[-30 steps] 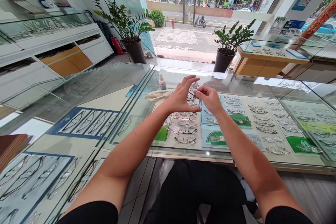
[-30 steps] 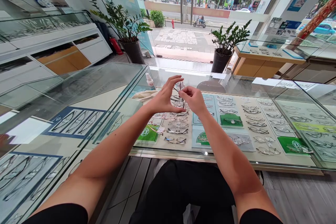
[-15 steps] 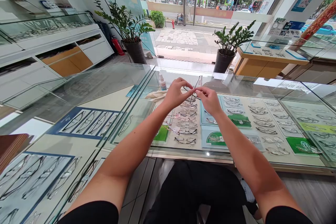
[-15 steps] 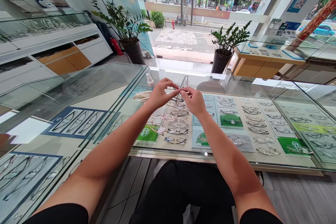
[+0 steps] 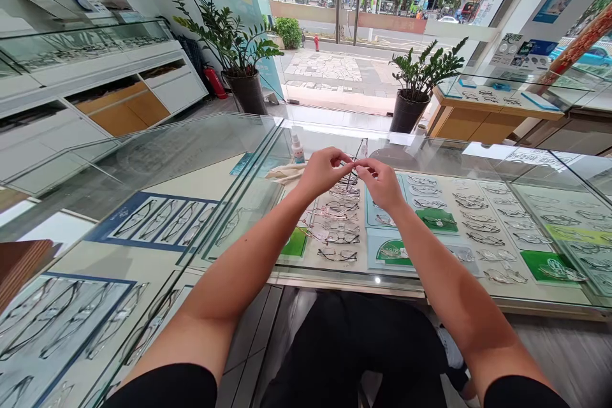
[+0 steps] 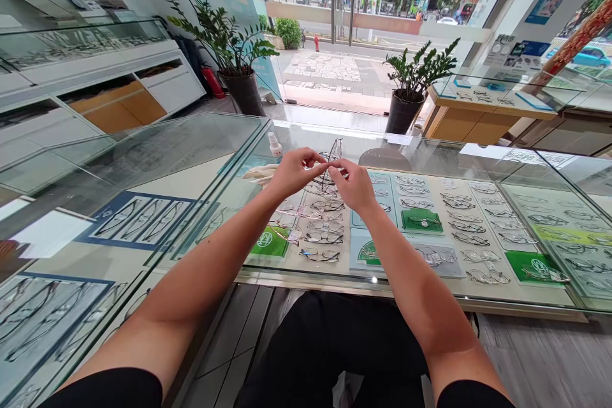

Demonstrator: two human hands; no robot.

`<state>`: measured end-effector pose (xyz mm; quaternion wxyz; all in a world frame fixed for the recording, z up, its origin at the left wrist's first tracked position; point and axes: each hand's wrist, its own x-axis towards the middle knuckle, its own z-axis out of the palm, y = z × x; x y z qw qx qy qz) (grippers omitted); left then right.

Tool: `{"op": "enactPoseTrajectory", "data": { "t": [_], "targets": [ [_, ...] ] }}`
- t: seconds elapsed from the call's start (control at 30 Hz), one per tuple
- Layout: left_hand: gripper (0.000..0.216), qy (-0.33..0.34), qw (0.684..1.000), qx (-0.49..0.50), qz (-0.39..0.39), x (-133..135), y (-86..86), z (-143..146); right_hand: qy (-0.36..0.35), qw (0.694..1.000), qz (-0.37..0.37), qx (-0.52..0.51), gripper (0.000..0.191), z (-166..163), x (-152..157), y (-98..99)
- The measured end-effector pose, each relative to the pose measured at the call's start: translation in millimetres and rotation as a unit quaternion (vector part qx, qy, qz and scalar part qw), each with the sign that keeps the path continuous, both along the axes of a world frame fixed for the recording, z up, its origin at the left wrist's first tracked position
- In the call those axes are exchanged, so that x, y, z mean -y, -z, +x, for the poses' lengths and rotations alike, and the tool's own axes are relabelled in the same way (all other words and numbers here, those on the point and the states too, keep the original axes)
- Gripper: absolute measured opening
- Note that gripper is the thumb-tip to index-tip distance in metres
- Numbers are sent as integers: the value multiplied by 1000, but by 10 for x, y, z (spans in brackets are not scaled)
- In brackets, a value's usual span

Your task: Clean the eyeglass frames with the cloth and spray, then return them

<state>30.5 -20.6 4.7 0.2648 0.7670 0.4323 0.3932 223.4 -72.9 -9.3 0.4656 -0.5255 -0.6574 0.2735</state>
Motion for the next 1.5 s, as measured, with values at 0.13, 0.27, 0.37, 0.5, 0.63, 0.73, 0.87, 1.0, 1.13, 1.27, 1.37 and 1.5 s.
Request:
{"op": "enactPoseTrajectory", "data": {
  "t": [0.13, 0.27, 0.37, 0.5, 0.63, 0.73, 0.87, 1.0, 1.13, 1.27, 1.37, 1.5],
  "targets": [
    [28, 3, 999, 16, -44, 16, -24, -8, -4, 1000, -1, 9, 31, -4, 3, 2],
    [29, 6, 997, 36, -69, -17, -6, -24, -13, 1000, -2, 4, 32, -4, 6, 6],
    [29, 4, 996, 46, -78, -49, 12, -36, -24, 1000, -1, -2, 32, 0, 10, -2],
    [27, 9, 997, 44, -70, -65, 17, -30, -36, 999, 0, -11, 32, 1, 16, -15],
    [19, -6, 998, 37, -58, -66, 13, -17, -54, 998, 24, -19, 30, -13, 26, -15],
    [14, 5, 999, 27, -35, -78, -28, -79, -12, 996, 84, -39, 22, 0, 19, -22],
    [8, 96, 993, -58, -45, -109, -168, -292, 109, 980, 128, -111, 20, 80, -49, -27],
    [10, 159, 960, -200, -115, -138, -285, -473, 125, 977, 96, -145, 23, 138, -131, 9],
    [14, 160, 929, -297, -154, -174, -271, -511, 104, 981, 72, -145, 21, 130, -153, 50],
    [18, 172, 915, -329, -160, -216, -199, -496, 107, 981, 71, -148, 20, 126, -151, 62],
    [18, 181, 913, -331, -155, -220, -177, -487, 109, 982, 72, -140, 21, 139, -164, 72],
    [16, 170, 916, -324, -162, -188, -189, -477, 108, 986, 57, -111, 22, 157, -177, 86]
  ]
}}
